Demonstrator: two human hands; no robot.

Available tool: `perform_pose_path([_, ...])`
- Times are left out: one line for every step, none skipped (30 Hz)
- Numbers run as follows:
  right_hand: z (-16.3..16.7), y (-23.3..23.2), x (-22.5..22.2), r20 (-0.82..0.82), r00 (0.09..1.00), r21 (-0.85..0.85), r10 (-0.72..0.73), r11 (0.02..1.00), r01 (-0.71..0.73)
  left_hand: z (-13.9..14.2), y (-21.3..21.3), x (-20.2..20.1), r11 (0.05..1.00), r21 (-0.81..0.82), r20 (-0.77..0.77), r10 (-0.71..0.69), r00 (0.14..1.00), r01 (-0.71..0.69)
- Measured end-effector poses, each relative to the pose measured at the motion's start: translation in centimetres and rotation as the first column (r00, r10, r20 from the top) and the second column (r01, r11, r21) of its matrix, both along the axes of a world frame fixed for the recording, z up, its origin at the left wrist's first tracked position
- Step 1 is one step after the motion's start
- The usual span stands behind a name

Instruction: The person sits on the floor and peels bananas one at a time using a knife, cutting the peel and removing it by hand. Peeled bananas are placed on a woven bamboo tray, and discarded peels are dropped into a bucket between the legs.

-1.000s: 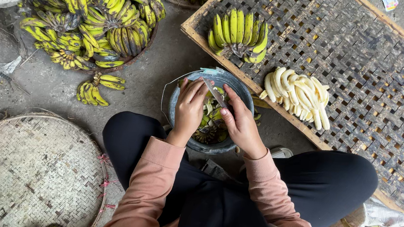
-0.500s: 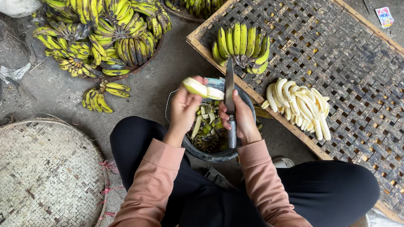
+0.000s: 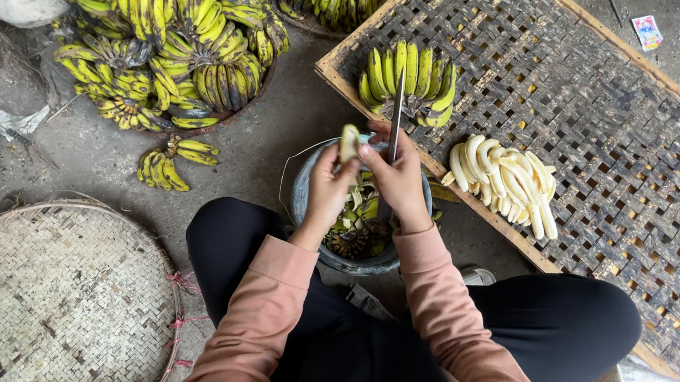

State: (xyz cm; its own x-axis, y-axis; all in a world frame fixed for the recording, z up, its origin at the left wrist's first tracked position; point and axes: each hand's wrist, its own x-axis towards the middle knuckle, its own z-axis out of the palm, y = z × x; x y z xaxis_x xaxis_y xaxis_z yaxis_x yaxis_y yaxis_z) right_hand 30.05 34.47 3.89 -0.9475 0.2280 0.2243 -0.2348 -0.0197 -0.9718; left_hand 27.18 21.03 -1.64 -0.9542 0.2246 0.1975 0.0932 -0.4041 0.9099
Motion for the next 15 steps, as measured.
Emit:
perform_pose_path([0.5,-0.3,-0.2,0.002,1.0,0.018,-0.024,1.0,0.024,-0.3,0.3,0.2,0.999,0.009,-0.048,-0.031,0.998,0.032])
perform_pose_path([0.9,-0.6,-0.4,0.003,0.999,0.038,-0.048,0.998,0.048,-0.5,0.5,0.2,0.998,0.033,-0.048,-0.043,0.998,0.045])
perform_pose_path([1.1,-0.8,-0.6,0.003,0.998,0.059,-0.069,0.996,0.069,-0.7,0.7,0.3,0.997,0.059,-0.049,-0.052,0.997,0.055])
perform_pose_path([1.0,-1.2,-0.5,-0.031,0.988,0.133,-0.153,0.979,0.156,-0.8,0.7,0.3,0.994,0.083,-0.049,-0.06,0.997,0.064])
perform_pose_path([0.8,-1.5,-0.3,-0.072,0.97,0.201,-0.232,0.949,0.242,-0.9,0.8,0.3,0.993,0.085,-0.018,-0.075,0.997,0.077])
perform_pose_path([0.3,-1.7,-0.2,-0.115,0.945,0.264,-0.306,0.908,0.326,-1.0,0.9,0.3,0.992,0.087,0.014,-0.09,0.996,0.089])
perform_pose_path([-0.2,-1.7,-0.1,-0.009,0.96,0.133,-0.279,0.952,0.277,-1.0,1.0,0.3,0.991,0.088,0.05,-0.105,0.993,0.1])
perform_pose_path([-0.9,-1.6,-0.1,0.095,0.968,-0.007,-0.233,0.972,0.235,-1.0,0.9,0.3,0.968,0.222,0.14,-0.152,0.978,0.119])
perform_pose_path([-1.7,-1.3,-0.1,0.188,0.967,-0.154,-0.172,0.967,0.202,-1.0,0.9,0.1,0.928,0.351,0.221,-0.209,0.953,0.122])
perform_pose_path([-2.5,-0.8,0.0,0.236,0.962,-0.271,-0.134,0.942,0.198,-1.0,0.8,-0.1,0.874,0.474,0.291,-0.274,0.917,0.111])
perform_pose_path([-3.4,0.0,0.1,0.277,0.956,-0.384,-0.093,0.902,0.199,-1.0,0.4,-0.7,0.848,0.528,0.301,-0.228,0.926,0.038])
perform_pose_path([-4.3,0.8,0.2,0.31,0.949,-0.489,-0.048,0.848,0.203,-1.0,-0.2,-1.5,0.813,0.581,0.312,-0.183,0.932,-0.034])
perform_pose_path([-5.2,1.5,0.5,0.329,0.941,-0.458,-0.078,0.858,0.231,-0.9,-0.9,-2.3,0.769,0.63,0.326,-0.136,0.935,-0.108])
perform_pose_path([-6.1,1.9,1.1,0.347,0.931,-0.425,-0.108,0.867,0.259,-1.0,-1.7,-3.0,0.788,0.585,0.392,-0.068,0.917,-0.192])
perform_pose_path([-7.0,2.1,1.5,0.364,0.921,-0.391,-0.138,0.875,0.286,-1.0,-2.6,-3.7,0.799,0.536,0.452,0.001,0.892,-0.272])
